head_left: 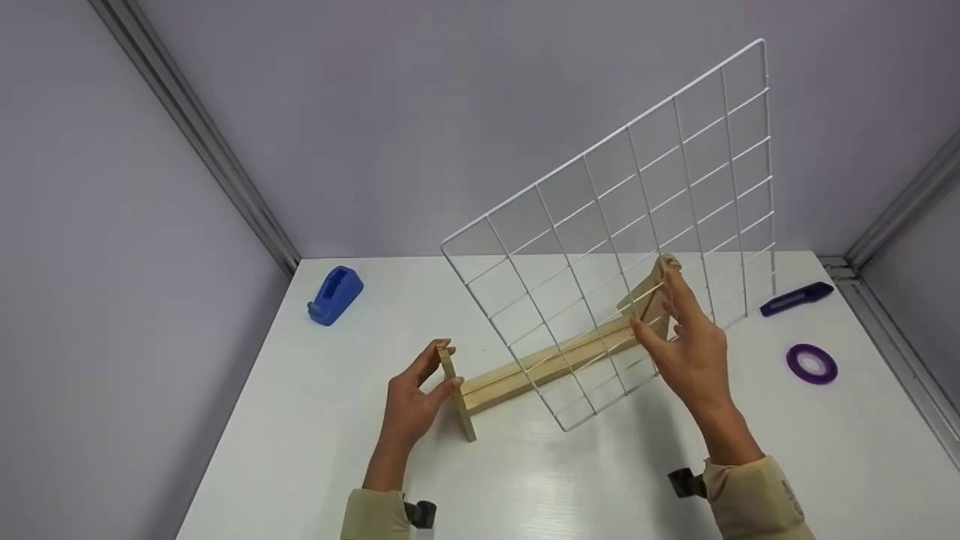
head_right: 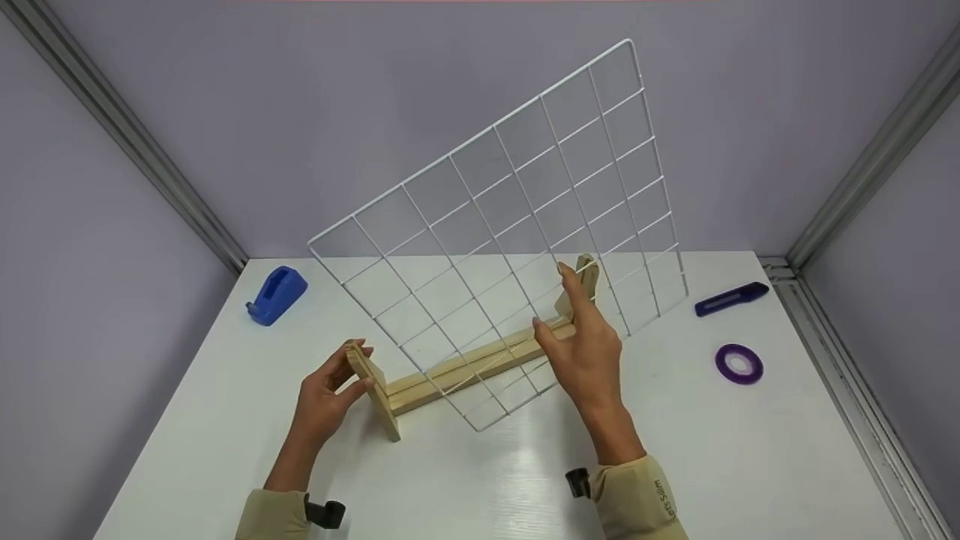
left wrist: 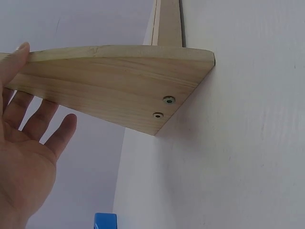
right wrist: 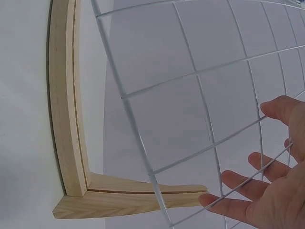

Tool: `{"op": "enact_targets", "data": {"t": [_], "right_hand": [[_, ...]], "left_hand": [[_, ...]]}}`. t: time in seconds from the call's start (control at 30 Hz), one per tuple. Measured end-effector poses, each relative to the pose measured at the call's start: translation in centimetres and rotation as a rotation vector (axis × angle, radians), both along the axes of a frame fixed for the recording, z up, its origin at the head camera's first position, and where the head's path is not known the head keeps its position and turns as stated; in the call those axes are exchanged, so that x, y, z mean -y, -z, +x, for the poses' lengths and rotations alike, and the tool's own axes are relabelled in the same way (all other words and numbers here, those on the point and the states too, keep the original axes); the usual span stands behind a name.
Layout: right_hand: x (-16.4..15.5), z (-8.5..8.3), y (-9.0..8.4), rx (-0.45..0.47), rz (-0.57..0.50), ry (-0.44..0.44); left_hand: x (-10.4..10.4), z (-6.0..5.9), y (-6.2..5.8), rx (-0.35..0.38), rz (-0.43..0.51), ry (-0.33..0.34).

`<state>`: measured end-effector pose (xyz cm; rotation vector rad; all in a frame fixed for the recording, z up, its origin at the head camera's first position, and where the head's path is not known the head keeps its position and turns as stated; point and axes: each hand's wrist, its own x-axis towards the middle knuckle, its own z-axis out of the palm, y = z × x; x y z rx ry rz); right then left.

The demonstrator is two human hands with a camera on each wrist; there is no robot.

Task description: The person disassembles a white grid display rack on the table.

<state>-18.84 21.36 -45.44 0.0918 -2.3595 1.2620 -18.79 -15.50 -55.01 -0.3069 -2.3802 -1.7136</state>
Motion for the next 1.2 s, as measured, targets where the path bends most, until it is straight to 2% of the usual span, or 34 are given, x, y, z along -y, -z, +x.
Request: {"op": "enact_targets", "data": {"t": [0.37,0.63,0.8,1.2], "right_hand": [[-0.7,-0.4,1.2,0.018,0.032,0.019],[-1.5,-0.8,2.3,0.044,0.045,0.005],[-1.8,-0.8,2.7,0.057,0.072,-0.002],[-2.2,-0.6,3.5,0.151,0.078,-0.081]], "left_hand": [[-0.1,0.4,0.1,-0.009,0.029,-0.031],[-0.4,1.0,0.2,0.013,0.014,-0.088],[-0.6,1.3,0.0,-0.002,0.009,-0.113],[-0.7,2.1,0.3,-0.042,0.027,-0.157]]}}
